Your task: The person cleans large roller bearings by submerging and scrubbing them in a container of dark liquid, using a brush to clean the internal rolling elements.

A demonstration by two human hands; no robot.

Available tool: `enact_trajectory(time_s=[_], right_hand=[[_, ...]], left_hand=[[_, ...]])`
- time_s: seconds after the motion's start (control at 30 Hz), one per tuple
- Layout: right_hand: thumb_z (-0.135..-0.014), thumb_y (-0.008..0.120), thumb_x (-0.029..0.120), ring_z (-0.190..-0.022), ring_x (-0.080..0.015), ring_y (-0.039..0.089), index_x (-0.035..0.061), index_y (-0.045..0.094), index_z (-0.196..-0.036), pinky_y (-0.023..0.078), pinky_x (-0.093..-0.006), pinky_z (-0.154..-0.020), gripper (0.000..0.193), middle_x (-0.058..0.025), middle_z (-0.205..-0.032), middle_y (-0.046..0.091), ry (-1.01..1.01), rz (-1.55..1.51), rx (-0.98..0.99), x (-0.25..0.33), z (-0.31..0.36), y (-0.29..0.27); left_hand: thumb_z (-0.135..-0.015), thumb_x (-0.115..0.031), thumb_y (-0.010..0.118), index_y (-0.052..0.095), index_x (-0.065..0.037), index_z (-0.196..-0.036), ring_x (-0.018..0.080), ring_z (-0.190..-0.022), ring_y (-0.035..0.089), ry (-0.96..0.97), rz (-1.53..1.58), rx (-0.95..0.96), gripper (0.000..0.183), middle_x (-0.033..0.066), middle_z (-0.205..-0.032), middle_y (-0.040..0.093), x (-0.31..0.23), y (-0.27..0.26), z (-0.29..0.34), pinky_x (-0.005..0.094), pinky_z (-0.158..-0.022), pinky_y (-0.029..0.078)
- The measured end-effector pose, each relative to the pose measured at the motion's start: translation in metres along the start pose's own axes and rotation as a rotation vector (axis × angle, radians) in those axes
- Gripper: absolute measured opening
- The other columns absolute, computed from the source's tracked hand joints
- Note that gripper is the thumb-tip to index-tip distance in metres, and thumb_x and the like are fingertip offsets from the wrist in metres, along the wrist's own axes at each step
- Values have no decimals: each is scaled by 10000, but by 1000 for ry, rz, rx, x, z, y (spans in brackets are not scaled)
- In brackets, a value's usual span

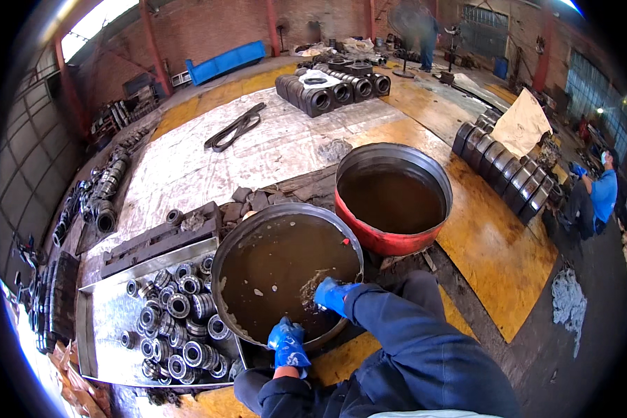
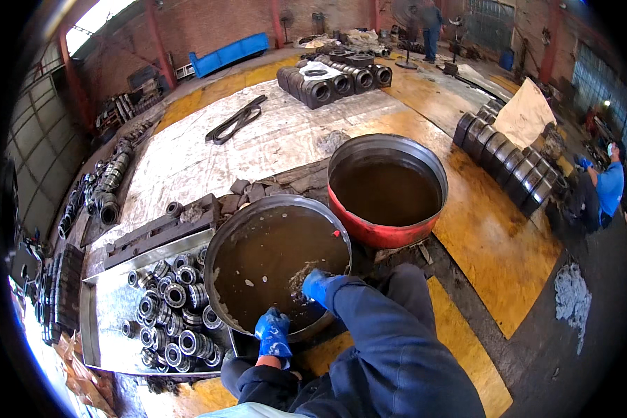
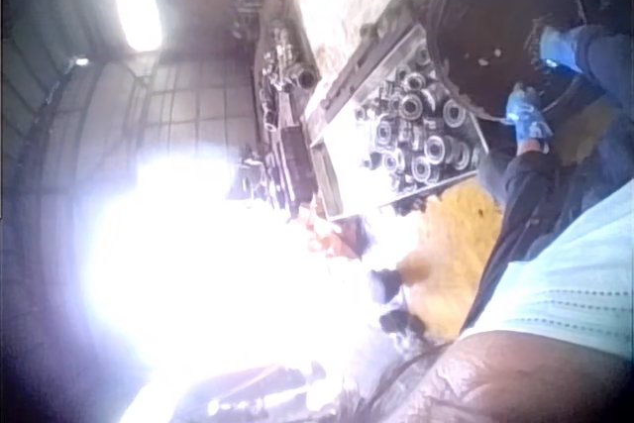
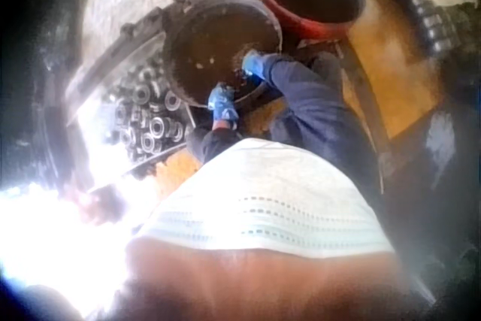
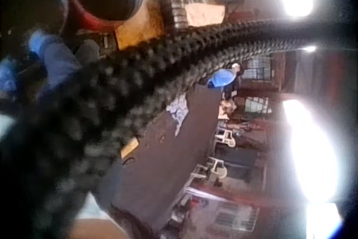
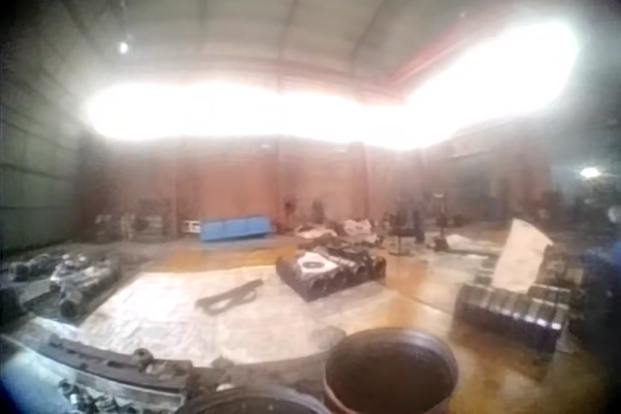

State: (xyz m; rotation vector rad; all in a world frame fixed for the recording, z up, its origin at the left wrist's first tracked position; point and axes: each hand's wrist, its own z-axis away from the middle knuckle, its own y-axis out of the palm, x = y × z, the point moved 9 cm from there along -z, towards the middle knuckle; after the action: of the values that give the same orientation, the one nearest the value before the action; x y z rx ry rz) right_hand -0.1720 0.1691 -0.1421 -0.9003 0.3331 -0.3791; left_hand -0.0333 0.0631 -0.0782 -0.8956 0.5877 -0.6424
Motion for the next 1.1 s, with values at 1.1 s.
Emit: enact_trajectory(time_s=[1.1], right_hand=[[-742,728,301,-835,-265,710,120,795,-936,548,-424,-669,274,-71,-934,751,285,-797,-374,-30,-9,12]], left_hand=[[-790,-346,671,733,-96,-1050,377,-1009,691,171,33,-238,367,190,-1046,725,19,9,-32,471,-880,544]])
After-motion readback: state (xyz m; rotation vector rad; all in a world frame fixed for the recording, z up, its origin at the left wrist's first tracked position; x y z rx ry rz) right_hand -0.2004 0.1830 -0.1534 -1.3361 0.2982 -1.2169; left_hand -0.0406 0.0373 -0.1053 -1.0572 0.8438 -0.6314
